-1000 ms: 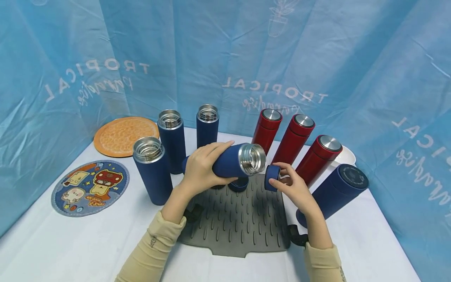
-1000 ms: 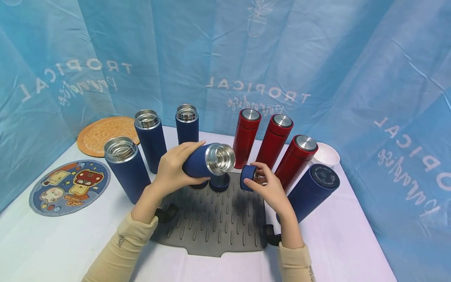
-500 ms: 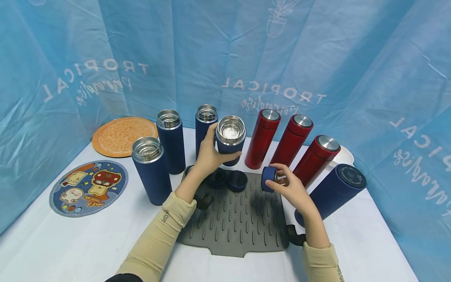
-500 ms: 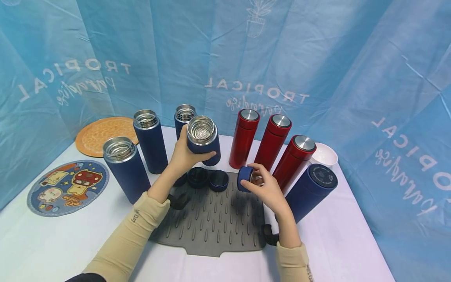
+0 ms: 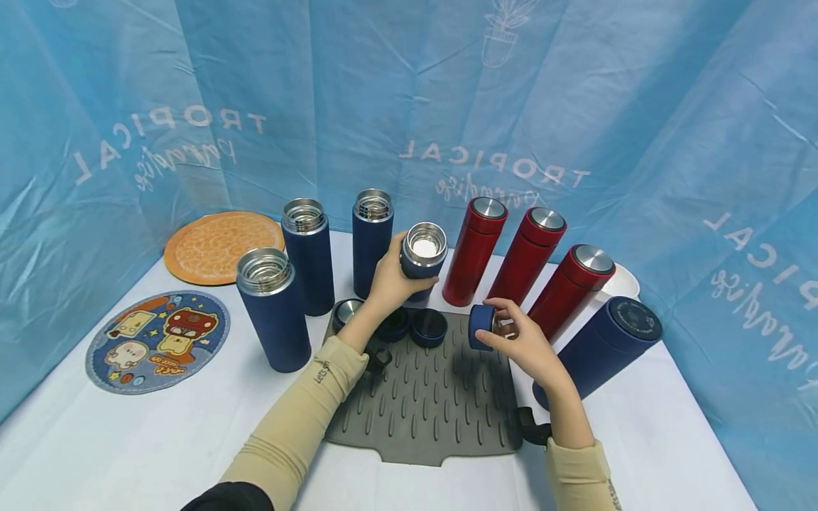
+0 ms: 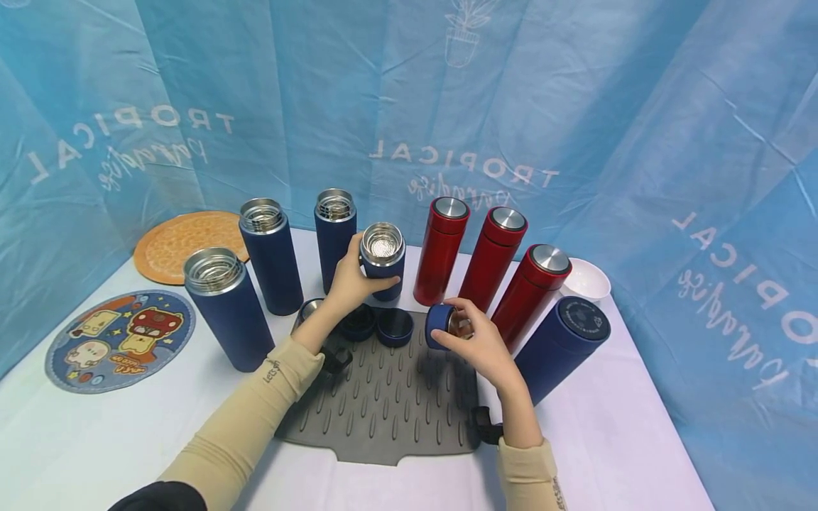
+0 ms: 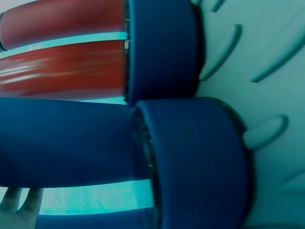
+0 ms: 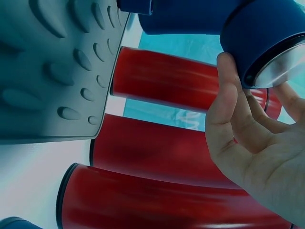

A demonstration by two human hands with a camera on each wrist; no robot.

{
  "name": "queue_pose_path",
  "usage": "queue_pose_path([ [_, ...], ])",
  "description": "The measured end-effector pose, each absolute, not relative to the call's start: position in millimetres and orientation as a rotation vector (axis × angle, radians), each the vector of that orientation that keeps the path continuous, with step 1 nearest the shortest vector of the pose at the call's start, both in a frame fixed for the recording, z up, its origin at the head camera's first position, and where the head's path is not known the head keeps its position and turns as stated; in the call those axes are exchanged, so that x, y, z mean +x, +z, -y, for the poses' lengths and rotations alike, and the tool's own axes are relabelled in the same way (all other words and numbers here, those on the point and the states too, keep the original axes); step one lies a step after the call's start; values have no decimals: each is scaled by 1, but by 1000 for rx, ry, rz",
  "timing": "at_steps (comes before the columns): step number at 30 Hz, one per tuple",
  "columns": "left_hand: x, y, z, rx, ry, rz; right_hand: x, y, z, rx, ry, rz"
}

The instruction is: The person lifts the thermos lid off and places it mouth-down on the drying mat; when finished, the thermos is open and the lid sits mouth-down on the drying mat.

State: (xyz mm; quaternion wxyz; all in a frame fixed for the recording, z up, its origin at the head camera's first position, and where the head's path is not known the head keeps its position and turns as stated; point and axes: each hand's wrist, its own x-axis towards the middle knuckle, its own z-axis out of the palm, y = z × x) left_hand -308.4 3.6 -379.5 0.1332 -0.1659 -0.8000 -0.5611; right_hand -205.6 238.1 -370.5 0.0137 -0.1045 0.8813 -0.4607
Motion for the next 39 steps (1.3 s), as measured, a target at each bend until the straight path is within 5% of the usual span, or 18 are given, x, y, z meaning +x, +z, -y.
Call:
queue_pose_path([
  [39, -329, -383, -17, -324, -1624, 2486, -204, -372, -235, -337, -1394, -2742],
])
